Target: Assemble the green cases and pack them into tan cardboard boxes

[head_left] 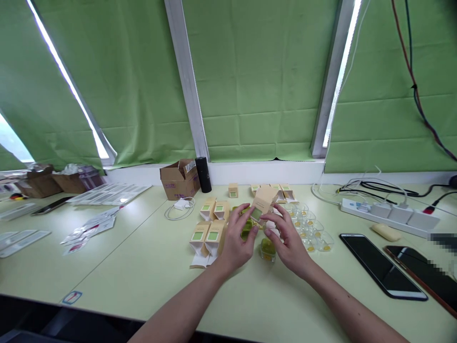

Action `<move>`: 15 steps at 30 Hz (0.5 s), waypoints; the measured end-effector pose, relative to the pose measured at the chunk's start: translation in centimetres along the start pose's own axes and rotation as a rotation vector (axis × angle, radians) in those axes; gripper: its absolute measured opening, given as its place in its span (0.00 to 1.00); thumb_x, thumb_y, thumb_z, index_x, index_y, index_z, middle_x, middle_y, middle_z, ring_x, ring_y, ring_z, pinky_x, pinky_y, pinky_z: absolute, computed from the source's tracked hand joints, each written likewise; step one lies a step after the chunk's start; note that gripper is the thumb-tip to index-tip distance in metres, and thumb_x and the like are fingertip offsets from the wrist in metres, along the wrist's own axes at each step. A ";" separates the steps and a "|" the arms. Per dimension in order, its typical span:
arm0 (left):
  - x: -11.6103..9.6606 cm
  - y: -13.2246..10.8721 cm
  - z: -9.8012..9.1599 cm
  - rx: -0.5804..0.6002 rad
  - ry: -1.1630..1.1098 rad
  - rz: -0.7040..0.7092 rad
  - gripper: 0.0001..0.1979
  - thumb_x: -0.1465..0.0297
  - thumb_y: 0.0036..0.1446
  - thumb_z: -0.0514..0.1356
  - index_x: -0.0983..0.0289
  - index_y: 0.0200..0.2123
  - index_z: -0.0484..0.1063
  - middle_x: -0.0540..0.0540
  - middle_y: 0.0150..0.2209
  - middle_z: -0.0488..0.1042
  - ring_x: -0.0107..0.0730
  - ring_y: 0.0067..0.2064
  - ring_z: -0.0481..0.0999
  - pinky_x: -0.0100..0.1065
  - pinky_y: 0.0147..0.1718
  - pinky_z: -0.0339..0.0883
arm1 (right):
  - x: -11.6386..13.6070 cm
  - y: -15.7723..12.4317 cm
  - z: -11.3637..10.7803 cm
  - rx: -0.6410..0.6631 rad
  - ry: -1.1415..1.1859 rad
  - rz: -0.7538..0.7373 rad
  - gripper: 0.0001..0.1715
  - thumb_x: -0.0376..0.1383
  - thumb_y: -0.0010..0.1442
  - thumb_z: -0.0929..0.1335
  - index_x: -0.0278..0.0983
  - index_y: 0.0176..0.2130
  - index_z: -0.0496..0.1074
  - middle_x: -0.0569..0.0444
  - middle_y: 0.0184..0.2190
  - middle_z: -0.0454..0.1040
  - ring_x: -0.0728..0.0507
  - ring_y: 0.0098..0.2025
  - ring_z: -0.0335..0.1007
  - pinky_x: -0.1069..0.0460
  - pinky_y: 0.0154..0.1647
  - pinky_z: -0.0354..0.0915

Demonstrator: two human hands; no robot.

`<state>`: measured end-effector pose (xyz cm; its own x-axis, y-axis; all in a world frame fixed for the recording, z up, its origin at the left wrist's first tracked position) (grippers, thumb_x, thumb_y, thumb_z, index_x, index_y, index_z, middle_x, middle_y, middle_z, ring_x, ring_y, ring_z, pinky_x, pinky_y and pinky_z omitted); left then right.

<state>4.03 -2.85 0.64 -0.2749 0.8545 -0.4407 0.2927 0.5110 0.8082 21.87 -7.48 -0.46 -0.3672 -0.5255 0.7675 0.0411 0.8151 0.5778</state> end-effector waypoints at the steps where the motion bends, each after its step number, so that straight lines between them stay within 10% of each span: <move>1: -0.1 0.0 0.0 -0.002 0.033 0.017 0.25 0.66 0.72 0.59 0.55 0.69 0.65 0.63 0.65 0.67 0.50 0.68 0.66 0.57 0.66 0.65 | -0.1 -0.2 0.1 0.007 -0.031 -0.016 0.18 0.48 0.73 0.66 0.50 0.58 0.76 0.48 0.73 0.53 0.32 0.78 0.49 0.38 0.64 0.72; 8: 0.1 0.0 0.0 -0.053 0.077 -0.065 0.24 0.62 0.73 0.57 0.57 0.69 0.65 0.65 0.65 0.66 0.52 0.69 0.63 0.56 0.67 0.62 | 0.4 -1.0 0.4 0.147 -0.156 -0.180 0.28 0.41 0.76 0.63 0.52 0.71 0.62 0.52 0.81 0.41 0.33 0.81 0.38 0.32 0.76 0.55; 15: 1.5 -0.1 0.3 -0.122 -0.214 -0.290 0.26 0.56 0.69 0.63 0.58 0.64 0.64 0.62 0.58 0.72 0.47 0.60 0.74 0.46 0.60 0.70 | 2.3 -1.2 0.4 0.169 -0.192 -0.282 0.32 0.36 0.73 0.64 0.51 0.72 0.54 0.51 0.78 0.54 0.35 0.80 0.44 0.29 0.77 0.52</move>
<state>3.89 -1.56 -0.20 -0.1290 0.6831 -0.7188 0.1157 0.7303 0.6733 20.57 -9.54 0.49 -0.5104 -0.6930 0.5091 -0.2350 0.6819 0.6927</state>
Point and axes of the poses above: each hand's wrist, its own y-axis towards the middle knuckle, its own z-axis out of the palm, x = y × z, the point moved 2 cm from there along y, towards the middle knuckle
